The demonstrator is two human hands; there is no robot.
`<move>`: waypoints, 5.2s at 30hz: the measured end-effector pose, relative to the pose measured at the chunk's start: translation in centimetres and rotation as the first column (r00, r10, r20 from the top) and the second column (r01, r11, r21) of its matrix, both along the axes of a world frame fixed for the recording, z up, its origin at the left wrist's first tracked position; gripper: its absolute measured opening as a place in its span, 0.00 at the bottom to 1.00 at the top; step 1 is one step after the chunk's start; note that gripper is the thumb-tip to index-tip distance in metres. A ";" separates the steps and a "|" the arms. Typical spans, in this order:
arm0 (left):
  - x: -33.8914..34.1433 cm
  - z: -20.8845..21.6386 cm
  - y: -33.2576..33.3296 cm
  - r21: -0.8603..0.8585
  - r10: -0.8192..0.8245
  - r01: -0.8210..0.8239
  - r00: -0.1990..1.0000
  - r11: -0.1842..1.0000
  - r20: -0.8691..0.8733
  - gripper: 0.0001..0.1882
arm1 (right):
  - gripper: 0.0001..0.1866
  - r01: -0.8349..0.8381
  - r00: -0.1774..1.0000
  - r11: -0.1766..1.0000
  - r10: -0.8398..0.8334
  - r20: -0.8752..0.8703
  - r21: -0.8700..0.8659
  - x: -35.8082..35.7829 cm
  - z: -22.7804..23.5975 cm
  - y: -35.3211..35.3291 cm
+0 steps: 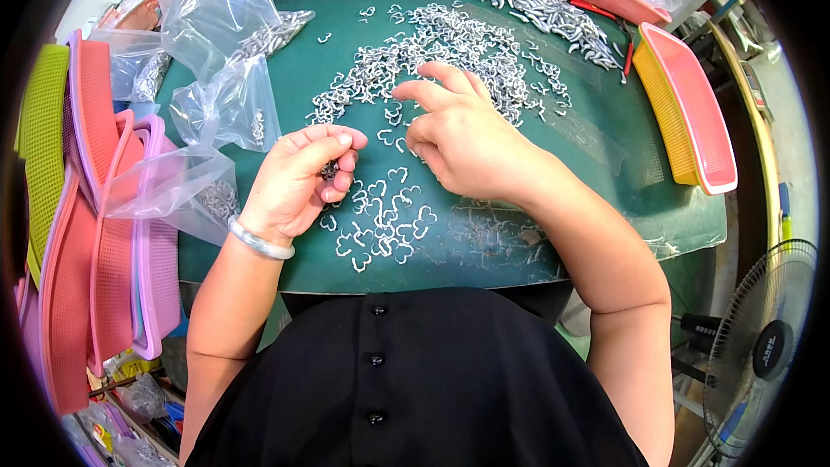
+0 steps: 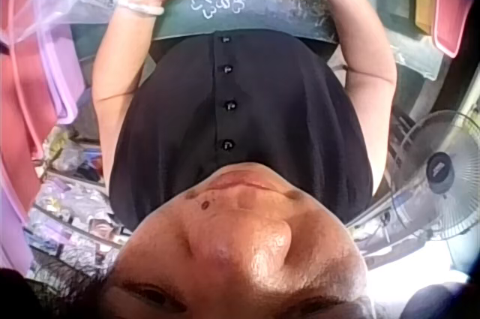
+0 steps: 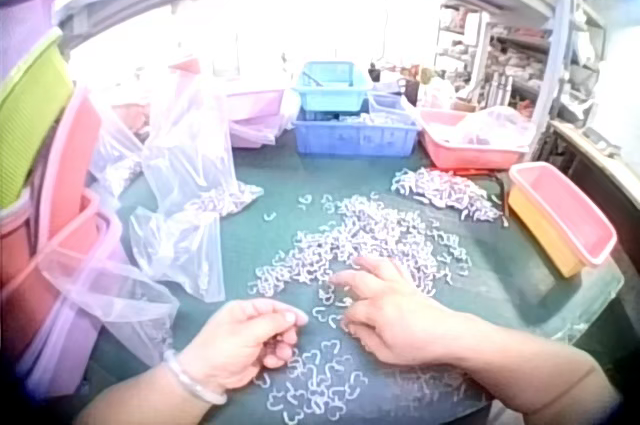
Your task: The person sits at a green workbench and repeatedly picks up small silver metal clips, joining them together by hand. They place the assembled clips into a clear plastic bag and continue the process with more clips from the pile on the table.
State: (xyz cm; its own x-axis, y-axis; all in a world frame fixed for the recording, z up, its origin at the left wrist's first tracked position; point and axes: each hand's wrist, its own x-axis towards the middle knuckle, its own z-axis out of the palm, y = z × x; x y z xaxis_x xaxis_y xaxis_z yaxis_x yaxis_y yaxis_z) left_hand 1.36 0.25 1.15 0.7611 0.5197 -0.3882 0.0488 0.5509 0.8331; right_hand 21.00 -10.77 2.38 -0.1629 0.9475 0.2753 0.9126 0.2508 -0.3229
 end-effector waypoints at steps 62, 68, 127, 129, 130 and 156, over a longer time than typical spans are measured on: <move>0.2 0.3 -0.7 -0.091 -0.134 0.133 0.991 0.987 -0.006 0.10 | 0.09 -0.135 0.982 0.944 0.169 -0.088 0.301 -1.1 0.5 0.7; 0.2 -0.1 -0.6 -0.029 -0.125 0.124 0.992 0.992 -0.019 0.10 | 0.03 -0.045 0.999 0.985 0.040 0.031 0.166 -0.2 0.3 0.2; -0.3 -0.8 0.7 -0.097 0.131 -0.121 0.985 0.988 0.109 0.07 | 0.12 0.002 0.995 0.999 -0.007 0.104 0.051 0.0 -1.3 1.7; -0.3 -0.7 0.7 -0.095 0.127 -0.118 0.987 0.988 0.100 0.08 | 0.12 -0.003 0.995 0.997 -0.006 0.103 0.082 -0.4 -1.4 1.9; -0.3 -0.7 0.6 -0.093 0.125 -0.116 0.988 0.989 0.094 0.08 | 0.11 -0.005 0.995 0.995 -0.005 0.102 0.098 -0.6 -1.5 2.0; -0.4 -0.2 0.4 0.028 -0.014 0.014 1.000 1.000 0.008 0.09 | 0.15 -0.062 0.998 0.998 0.062 0.012 0.016 0.2 -0.2 0.6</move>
State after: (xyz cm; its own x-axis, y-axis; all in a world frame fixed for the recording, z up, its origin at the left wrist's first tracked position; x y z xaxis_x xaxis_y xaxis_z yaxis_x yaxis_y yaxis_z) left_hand 1.00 0.67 1.00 0.7712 0.5197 -0.3677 0.0494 0.5270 0.8484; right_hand 21.16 -10.19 2.13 -0.2248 0.9308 0.2883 0.8987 0.3124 -0.3077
